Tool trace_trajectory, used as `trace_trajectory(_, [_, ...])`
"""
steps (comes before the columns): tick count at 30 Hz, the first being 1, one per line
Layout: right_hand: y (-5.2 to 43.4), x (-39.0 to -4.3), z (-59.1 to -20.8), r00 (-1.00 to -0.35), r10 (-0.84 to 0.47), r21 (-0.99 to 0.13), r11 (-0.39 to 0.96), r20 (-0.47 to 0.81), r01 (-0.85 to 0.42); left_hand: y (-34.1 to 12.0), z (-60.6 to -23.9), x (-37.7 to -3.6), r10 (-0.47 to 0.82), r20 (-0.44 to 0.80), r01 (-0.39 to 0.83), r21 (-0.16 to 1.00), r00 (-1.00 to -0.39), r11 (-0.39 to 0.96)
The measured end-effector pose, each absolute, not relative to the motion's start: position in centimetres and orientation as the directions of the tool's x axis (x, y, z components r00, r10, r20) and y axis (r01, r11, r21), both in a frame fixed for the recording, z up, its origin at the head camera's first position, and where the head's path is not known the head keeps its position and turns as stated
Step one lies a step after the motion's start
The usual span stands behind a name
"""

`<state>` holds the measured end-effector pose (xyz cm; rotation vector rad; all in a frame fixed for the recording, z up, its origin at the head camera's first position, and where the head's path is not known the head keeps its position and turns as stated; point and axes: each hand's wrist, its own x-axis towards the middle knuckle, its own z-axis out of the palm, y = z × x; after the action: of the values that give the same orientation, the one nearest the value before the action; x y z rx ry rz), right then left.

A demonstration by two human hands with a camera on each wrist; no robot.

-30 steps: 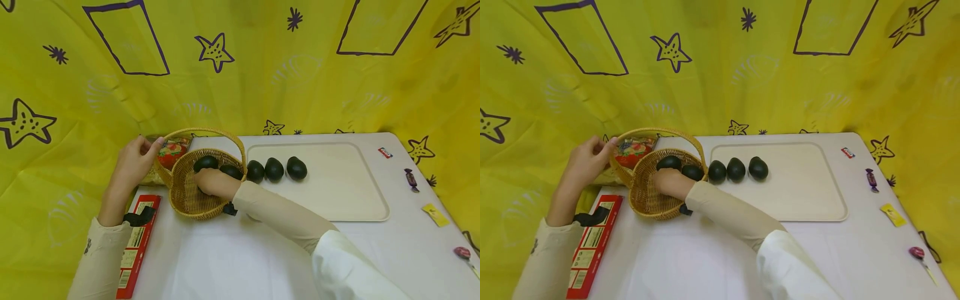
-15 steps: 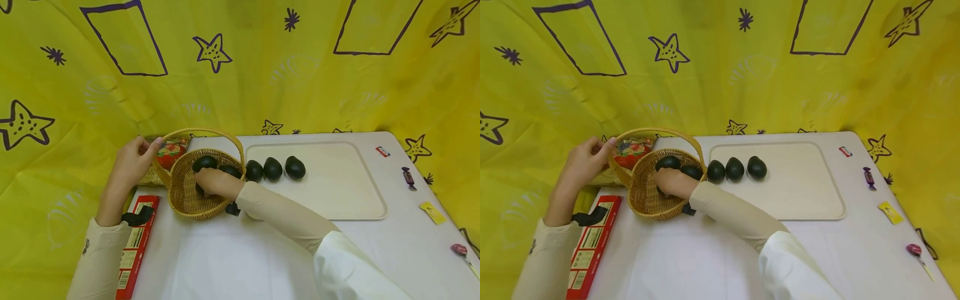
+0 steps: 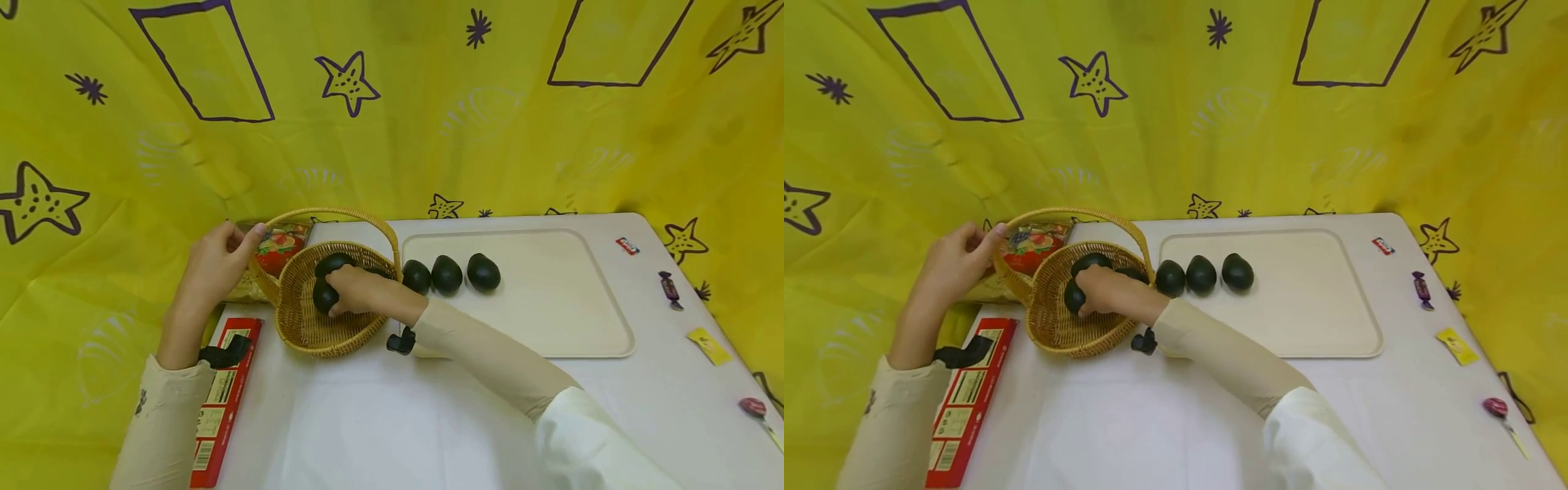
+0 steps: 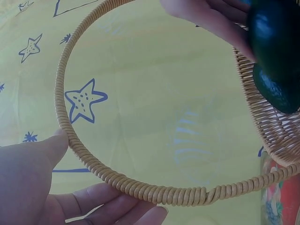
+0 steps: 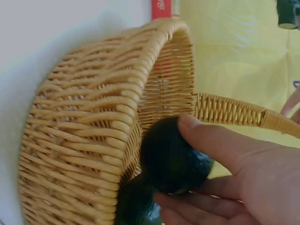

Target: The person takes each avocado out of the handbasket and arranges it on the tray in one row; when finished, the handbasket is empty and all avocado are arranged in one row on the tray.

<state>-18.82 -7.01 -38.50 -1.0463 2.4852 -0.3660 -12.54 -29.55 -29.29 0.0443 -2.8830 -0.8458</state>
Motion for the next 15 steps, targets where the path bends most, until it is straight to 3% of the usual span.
trace_trajectory(8, [-4.1, -18.1, -38.8, -0.649, -0.75, -0.549, 0.598, -0.126, -0.584, -29.5, -29.4, -12.5, -0.058, 0.118, 0.016, 0.541, -0.991, 0.841])
trace_trajectory(15, [-1.4, -17.0, -38.7, -0.661, -0.749, -0.618, 0.54, -0.042, -0.572, -29.5, -29.5, -12.5, -0.049, 0.124, 0.025, 0.534, -0.991, 0.845])
